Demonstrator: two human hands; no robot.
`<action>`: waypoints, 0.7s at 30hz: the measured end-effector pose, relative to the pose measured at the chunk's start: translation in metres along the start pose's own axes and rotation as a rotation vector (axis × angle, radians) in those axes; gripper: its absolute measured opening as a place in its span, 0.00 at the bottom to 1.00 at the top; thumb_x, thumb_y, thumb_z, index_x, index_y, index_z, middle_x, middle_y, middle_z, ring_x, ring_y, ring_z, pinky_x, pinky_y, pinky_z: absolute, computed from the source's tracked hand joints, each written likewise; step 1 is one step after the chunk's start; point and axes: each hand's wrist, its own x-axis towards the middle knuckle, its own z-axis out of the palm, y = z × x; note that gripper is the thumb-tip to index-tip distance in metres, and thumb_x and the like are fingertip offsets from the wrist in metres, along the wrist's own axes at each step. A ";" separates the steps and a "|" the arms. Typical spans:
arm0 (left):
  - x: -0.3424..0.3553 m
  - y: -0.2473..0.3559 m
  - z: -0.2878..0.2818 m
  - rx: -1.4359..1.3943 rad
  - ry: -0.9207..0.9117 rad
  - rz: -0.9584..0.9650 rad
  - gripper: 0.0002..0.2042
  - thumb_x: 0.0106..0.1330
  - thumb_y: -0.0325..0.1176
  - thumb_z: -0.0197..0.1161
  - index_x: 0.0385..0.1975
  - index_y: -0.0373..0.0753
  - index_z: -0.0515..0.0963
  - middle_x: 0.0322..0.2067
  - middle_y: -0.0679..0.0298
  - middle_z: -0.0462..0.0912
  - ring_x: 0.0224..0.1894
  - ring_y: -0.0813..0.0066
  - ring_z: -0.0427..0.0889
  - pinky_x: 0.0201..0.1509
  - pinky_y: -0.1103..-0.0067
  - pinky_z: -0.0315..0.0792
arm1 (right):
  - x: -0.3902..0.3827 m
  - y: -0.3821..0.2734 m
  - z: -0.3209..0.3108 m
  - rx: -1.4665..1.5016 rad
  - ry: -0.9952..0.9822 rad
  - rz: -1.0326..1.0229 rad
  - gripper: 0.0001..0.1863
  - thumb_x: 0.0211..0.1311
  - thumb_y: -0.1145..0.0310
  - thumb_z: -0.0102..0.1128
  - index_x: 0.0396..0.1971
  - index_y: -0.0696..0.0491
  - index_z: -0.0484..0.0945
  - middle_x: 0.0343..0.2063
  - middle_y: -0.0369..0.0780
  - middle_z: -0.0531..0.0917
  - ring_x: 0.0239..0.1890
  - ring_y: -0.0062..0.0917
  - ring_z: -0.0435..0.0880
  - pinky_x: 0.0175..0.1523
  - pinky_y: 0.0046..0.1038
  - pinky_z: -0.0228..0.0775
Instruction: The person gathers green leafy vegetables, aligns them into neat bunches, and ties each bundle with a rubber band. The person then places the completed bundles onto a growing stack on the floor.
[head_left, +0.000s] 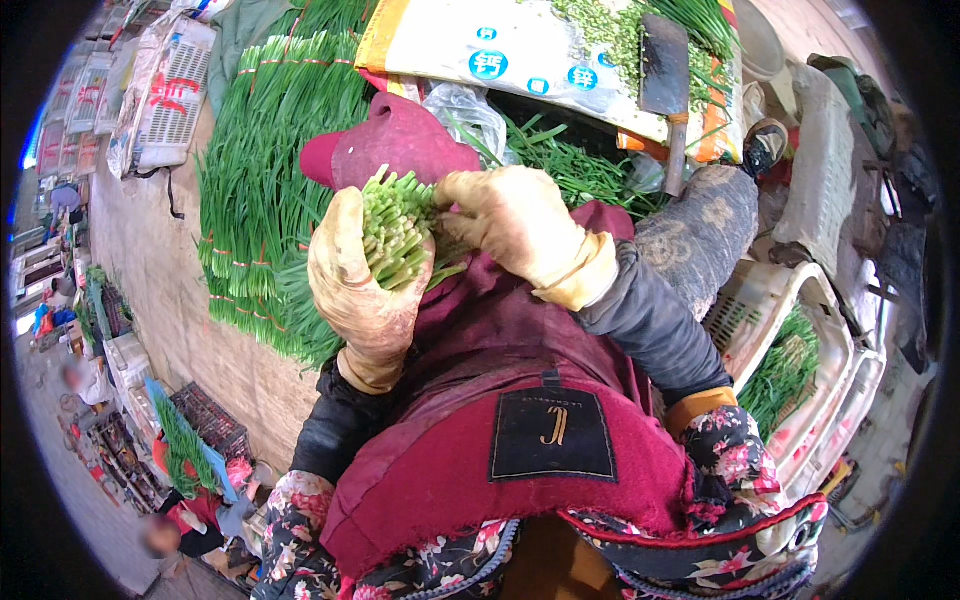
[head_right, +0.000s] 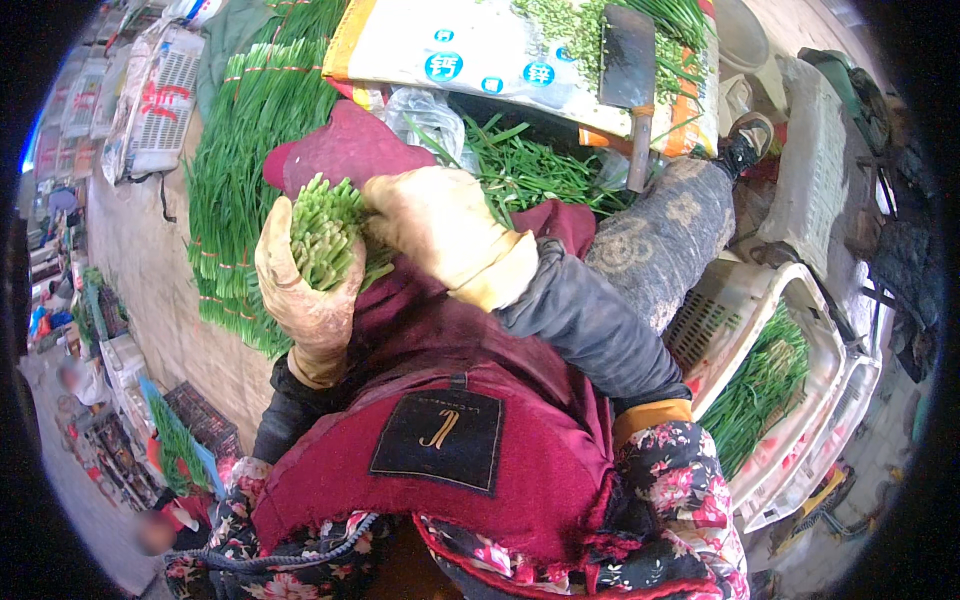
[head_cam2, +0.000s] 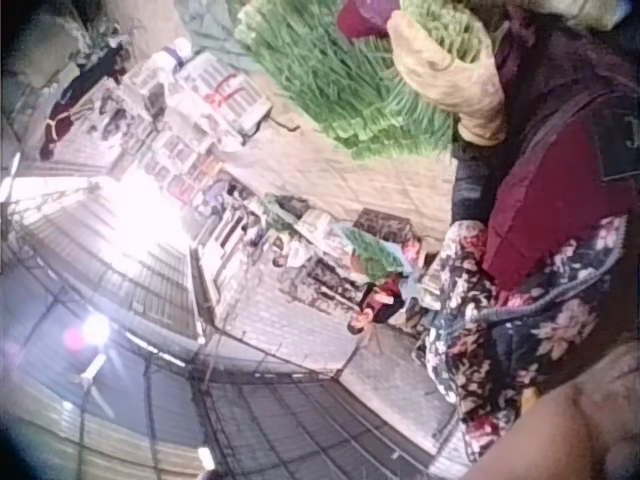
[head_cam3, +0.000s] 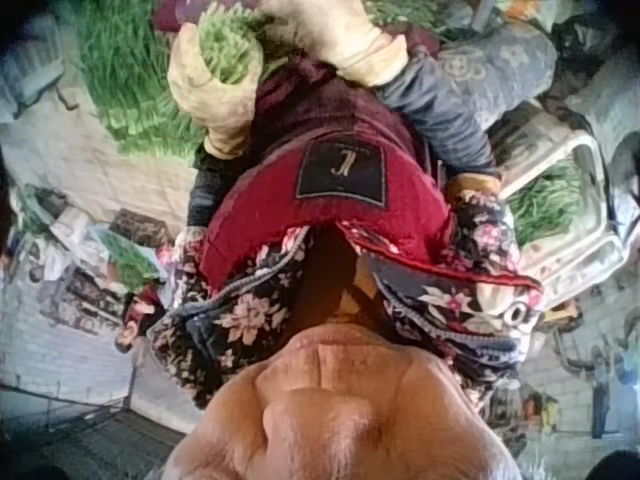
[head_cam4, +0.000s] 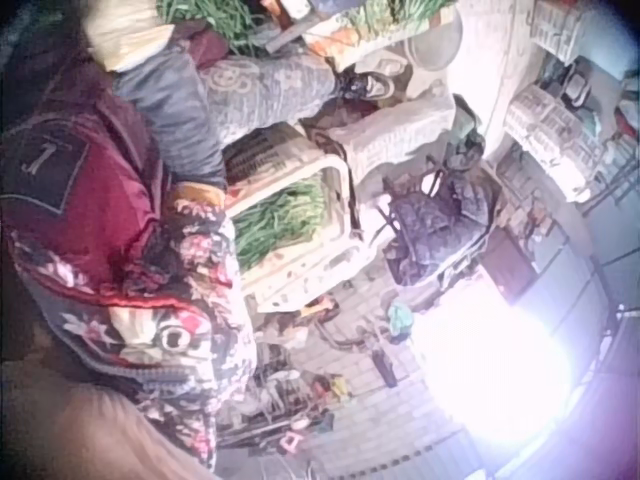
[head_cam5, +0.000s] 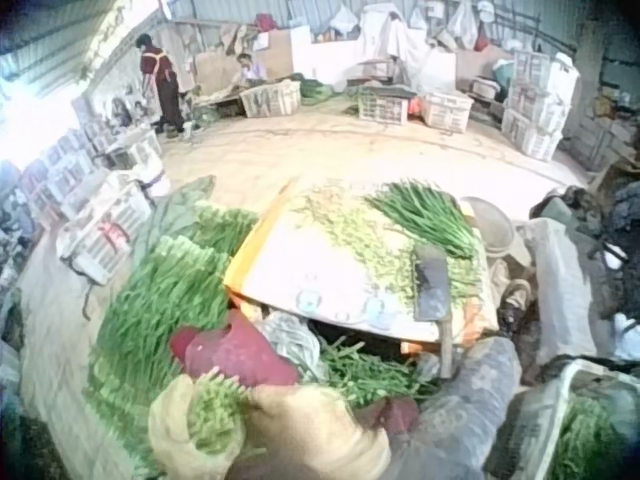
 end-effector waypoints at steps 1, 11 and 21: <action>0.000 0.002 -0.002 0.001 -0.046 -0.005 0.45 0.41 0.32 0.78 0.65 0.38 0.64 0.57 0.53 0.73 0.55 0.50 0.74 0.60 0.62 0.68 | 0.001 0.000 0.003 -0.106 0.015 -0.048 0.07 0.53 0.68 0.62 0.32 0.52 0.80 0.25 0.44 0.82 0.29 0.41 0.83 0.34 0.37 0.75; -0.004 -0.002 -0.002 -0.013 -0.077 0.022 0.48 0.39 0.32 0.76 0.67 0.39 0.62 0.60 0.53 0.71 0.58 0.50 0.72 0.63 0.59 0.65 | 0.002 -0.003 0.024 -0.257 0.068 -0.064 0.08 0.47 0.68 0.62 0.27 0.50 0.75 0.19 0.45 0.79 0.27 0.44 0.82 0.31 0.42 0.74; 0.013 0.007 -0.043 -0.339 -0.444 -0.048 0.46 0.55 0.23 0.67 0.72 0.30 0.45 0.69 0.45 0.57 0.71 0.51 0.59 0.74 0.66 0.52 | -0.007 0.024 0.023 0.137 0.050 0.030 0.06 0.59 0.68 0.61 0.32 0.55 0.78 0.21 0.47 0.80 0.24 0.40 0.82 0.31 0.36 0.73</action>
